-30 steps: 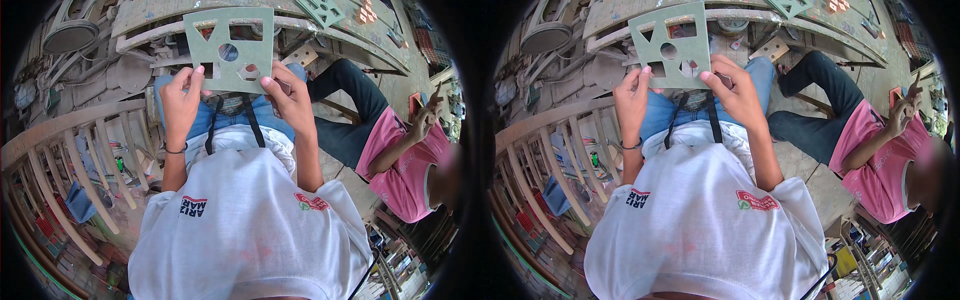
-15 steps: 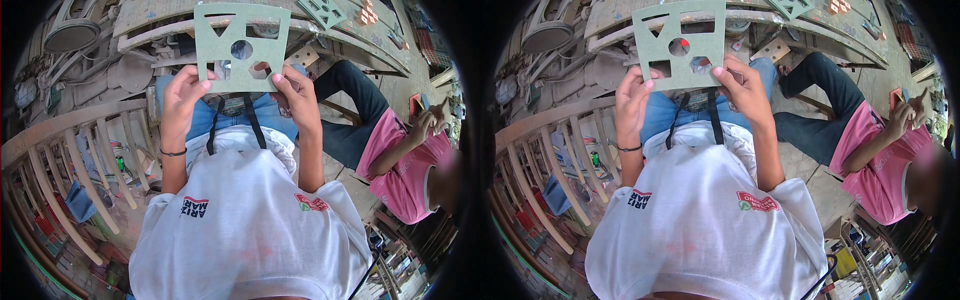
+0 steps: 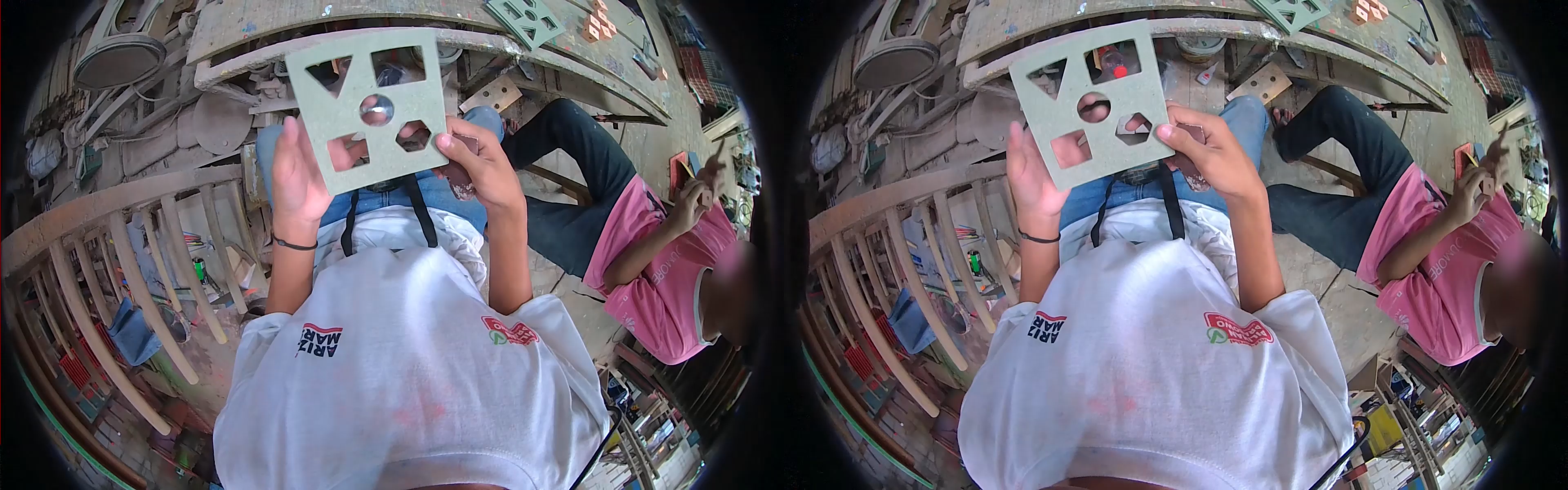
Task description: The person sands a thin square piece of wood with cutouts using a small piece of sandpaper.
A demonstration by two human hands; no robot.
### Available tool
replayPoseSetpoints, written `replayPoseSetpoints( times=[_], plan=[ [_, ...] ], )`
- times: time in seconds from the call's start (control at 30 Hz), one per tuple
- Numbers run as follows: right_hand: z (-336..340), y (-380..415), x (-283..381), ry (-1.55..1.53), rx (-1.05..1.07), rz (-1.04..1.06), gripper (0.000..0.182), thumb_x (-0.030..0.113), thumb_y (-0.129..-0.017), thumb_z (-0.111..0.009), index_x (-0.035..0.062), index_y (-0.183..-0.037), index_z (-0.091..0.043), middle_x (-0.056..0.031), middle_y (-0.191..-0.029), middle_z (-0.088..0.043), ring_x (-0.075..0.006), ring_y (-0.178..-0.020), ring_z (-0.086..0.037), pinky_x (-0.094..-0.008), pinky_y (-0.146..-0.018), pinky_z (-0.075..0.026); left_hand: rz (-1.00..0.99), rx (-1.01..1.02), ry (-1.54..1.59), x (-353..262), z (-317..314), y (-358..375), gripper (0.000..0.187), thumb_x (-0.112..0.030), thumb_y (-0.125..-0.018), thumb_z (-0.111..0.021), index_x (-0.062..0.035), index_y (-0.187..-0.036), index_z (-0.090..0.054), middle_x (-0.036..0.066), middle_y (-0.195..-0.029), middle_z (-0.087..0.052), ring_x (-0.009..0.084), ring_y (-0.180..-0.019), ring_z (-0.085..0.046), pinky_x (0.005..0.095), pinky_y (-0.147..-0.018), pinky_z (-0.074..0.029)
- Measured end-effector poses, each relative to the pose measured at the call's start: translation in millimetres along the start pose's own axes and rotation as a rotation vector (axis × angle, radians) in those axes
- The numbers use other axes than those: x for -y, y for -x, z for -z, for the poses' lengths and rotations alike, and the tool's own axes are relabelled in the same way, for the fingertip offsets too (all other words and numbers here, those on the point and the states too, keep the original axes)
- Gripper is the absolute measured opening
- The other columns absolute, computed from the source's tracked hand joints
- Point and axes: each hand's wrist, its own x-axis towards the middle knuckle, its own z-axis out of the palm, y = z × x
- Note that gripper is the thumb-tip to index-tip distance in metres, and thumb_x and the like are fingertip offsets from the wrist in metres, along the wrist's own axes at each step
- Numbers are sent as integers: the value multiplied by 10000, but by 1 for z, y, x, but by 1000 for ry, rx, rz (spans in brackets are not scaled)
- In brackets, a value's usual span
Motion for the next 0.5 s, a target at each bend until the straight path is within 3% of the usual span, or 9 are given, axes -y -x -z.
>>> replayPoseSetpoints(
  times=[0.07, 0.17, 0.3, 0.37, 0.5],
  plan=[
    [-1, 0, -2, 3, 64, 26, 234, 196, -973, -548, -4, -1041, -650, 21, -861, -526, -39, -571, -431, -200, -488, -359, -20, 207, 170, 2, -2, -6, 966, -712, -844, -473, -35, -1483, -214, 265, -1463, -327, 361, -1286, -407, 512, -1039, -367],
    [0, 0, 3, 94, 116, 19, 239, 203, -977, -544, -15, -982, -641, 8, -935, -522, -54, -624, -468, -209, -522, -402, 9, 265, 236, 3, -10, -9, 1059, -820, -776, -423, -100, -1513, -180, 299, -1488, -264, 409, -1349, -324, 525, -1059, -333],
    [-3, -3, 3, 124, 105, -44, 223, 200, -965, -567, -11, -969, -642, -3, -938, -531, -55, -661, -475, -211, -541, -391, -27, 321, 273, 11, -16, -16, 1065, -836, -766, -412, -136, -1525, -148, 330, -1487, -227, 450, -1391, -239, 531, -1058, -330],
    [-3, -8, -1, 231, 43, 37, 206, 192, -939, -608, -9, -941, -650, -7, -956, -548, -62, -666, -473, -221, -556, -379, -7, 405, 428, 14, -21, -18, 1102, -851, -751, -408, -123, -1527, -119, 356, -1486, -194, 479, -1402, -190, 527, -1066, -328],
    [-4, -12, -5, 317, -13, 106, 190, 157, -936, -607, -31, -928, -639, 1, -1036, -560, -59, -655, -452, -223, -540, -347, -45, 420, 262, 16, -21, -18, 1156, -858, -735, -424, -77, -1522, -98, 348, -1482, -211, 492, -1386, -220, 515, -1073, -332]
  ],
)
